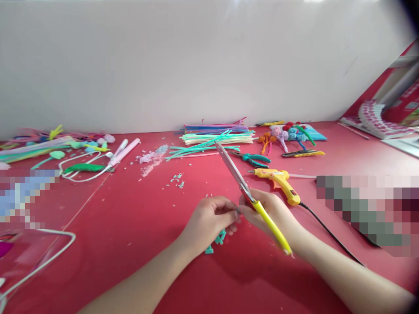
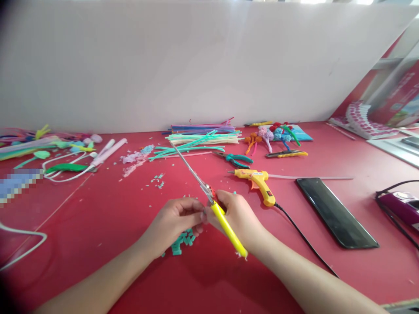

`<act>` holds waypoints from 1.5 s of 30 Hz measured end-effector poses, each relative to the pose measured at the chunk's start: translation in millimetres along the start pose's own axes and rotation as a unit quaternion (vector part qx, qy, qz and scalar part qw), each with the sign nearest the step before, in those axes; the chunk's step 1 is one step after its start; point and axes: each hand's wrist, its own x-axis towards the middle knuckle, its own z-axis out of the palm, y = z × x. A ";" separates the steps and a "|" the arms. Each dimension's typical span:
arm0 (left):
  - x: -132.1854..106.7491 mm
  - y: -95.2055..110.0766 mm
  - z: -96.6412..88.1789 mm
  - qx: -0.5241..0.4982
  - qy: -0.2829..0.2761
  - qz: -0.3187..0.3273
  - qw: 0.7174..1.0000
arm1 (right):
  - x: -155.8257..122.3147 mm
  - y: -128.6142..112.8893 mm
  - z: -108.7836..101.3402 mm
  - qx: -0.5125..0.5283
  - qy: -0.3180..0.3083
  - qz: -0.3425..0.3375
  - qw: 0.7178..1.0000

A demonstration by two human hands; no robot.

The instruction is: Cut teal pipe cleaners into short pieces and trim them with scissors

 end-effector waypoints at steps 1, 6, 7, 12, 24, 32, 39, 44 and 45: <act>0.7 0.2 -1.4 -0.017 0.012 0.007 1.000 | 0.0 1.2 -0.9 -0.038 0.012 -0.009 0.999; 4.1 2.9 -14.5 -0.129 0.129 0.085 0.980 | -2.1 6.2 -1.7 -0.243 0.065 -0.021 0.968; 4.4 3.4 -17.1 -0.148 0.149 0.095 0.973 | -2.7 7.3 -0.3 -0.268 0.065 -0.022 0.961; 4.4 4.5 -23.5 -0.195 0.180 0.128 0.955 | -4.4 13.0 8.3 -0.332 0.053 -0.035 0.941; 1.5 9.3 -24.0 -0.203 0.188 0.120 0.953 | -4.0 16.7 11.4 -0.369 0.062 -0.065 0.925; 2.2 7.0 -24.2 -0.204 0.174 0.142 0.953 | -3.6 21.2 10.2 -0.382 0.072 -0.059 0.919; 2.4 5.9 -18.4 0.006 0.153 0.100 0.983 | 3.8 15.7 2.3 -0.251 0.088 0.012 0.964; 0.3 -2.3 -4.1 0.190 0.073 0.111 0.973 | 4.8 7.1 2.9 -0.045 0.036 0.015 0.998; -0.2 -3.5 -1.7 0.213 0.057 0.109 0.969 | 3.7 5.7 3.4 -0.018 0.029 0.016 0.999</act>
